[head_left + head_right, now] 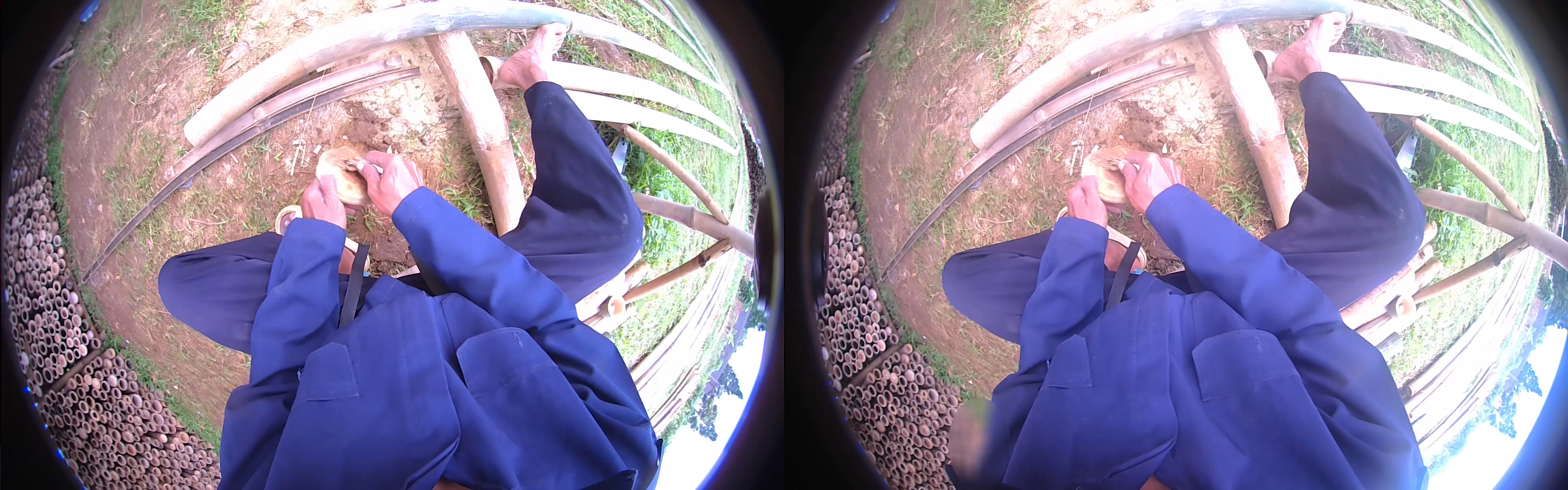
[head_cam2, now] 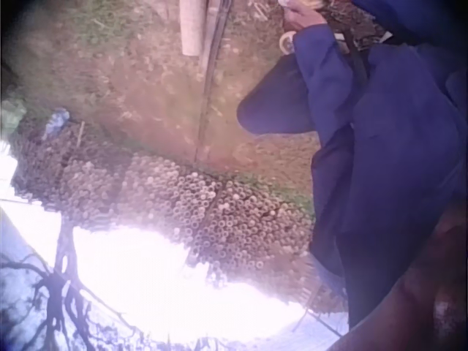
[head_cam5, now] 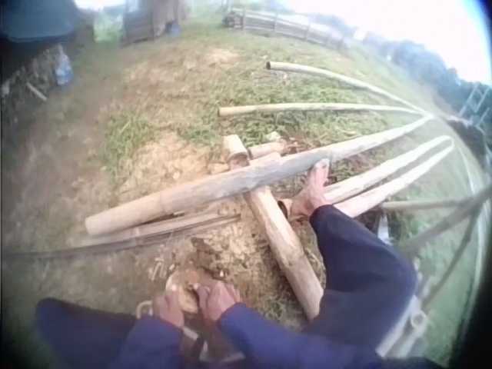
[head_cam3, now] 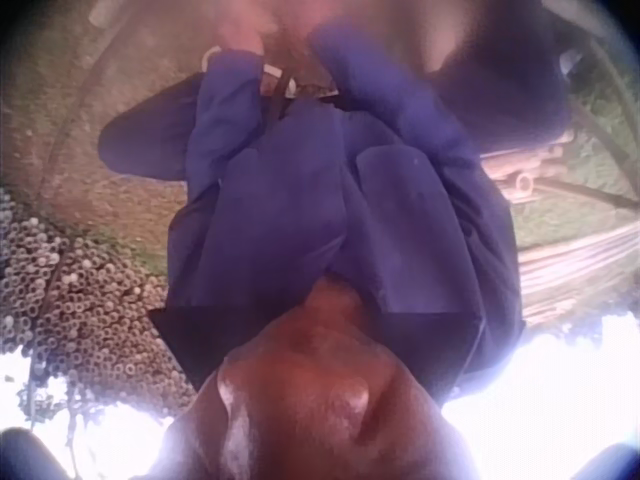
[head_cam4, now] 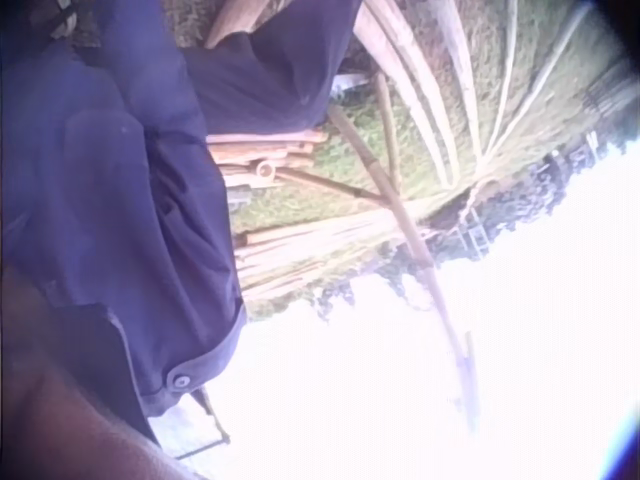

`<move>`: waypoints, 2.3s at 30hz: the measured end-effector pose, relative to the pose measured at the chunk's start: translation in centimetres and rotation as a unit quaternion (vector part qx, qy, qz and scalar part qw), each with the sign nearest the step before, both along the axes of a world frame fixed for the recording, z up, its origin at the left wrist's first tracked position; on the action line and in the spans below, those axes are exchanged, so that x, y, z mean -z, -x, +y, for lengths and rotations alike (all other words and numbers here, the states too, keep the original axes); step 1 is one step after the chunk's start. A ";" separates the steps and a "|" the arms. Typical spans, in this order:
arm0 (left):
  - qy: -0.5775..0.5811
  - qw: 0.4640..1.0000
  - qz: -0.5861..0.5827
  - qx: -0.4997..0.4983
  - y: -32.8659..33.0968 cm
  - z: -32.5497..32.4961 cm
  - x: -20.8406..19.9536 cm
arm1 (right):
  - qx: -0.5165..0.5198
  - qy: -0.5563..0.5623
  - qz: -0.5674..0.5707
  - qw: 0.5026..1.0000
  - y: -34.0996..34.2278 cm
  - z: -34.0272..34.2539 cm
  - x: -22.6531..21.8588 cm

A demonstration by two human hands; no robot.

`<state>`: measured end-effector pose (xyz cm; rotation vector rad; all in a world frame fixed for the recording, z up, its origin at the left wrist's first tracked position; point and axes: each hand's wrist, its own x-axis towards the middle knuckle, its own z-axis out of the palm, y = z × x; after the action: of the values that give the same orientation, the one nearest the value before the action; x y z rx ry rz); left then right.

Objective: The person sits on the ground and uses a hand saw to cut a long bamboo pole into shorter sections. The person positions the bamboo on a makeshift support and saws through it, then moves the cut pieces aside.

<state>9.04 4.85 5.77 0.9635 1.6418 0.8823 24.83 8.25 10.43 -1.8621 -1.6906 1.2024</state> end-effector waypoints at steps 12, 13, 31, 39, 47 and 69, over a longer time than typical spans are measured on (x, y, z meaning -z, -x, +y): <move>-0.049 0.990 0.117 -0.062 -0.2 -1.0 1.3 | -0.050 -0.048 0.081 0.994 -0.3 -3.2 -2.0; -0.076 0.982 0.167 -0.055 -0.8 -1.3 1.0 | -0.049 -0.040 0.069 0.996 -0.4 -3.4 -1.7; -0.044 0.993 0.102 -0.046 0.1 -1.2 1.1 | 0.021 0.027 0.055 0.998 -2.0 -0.2 1.6; -0.032 0.972 0.235 0.002 -1.0 -1.5 -1.3 | -0.002 0.052 0.016 0.998 0.0 -1.8 2.9; -0.017 0.984 0.135 -0.112 0.8 -1.6 1.9 | -0.089 0.055 0.024 0.994 -0.7 -2.9 -0.7; -0.066 0.992 0.097 -0.048 -0.1 -1.8 0.6 | 0.049 0.026 0.016 0.998 0.3 0.1 4.1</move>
<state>9.19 3.02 5.17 1.0968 1.8241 0.9976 24.48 8.32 6.37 -1.9213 -1.5466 1.2402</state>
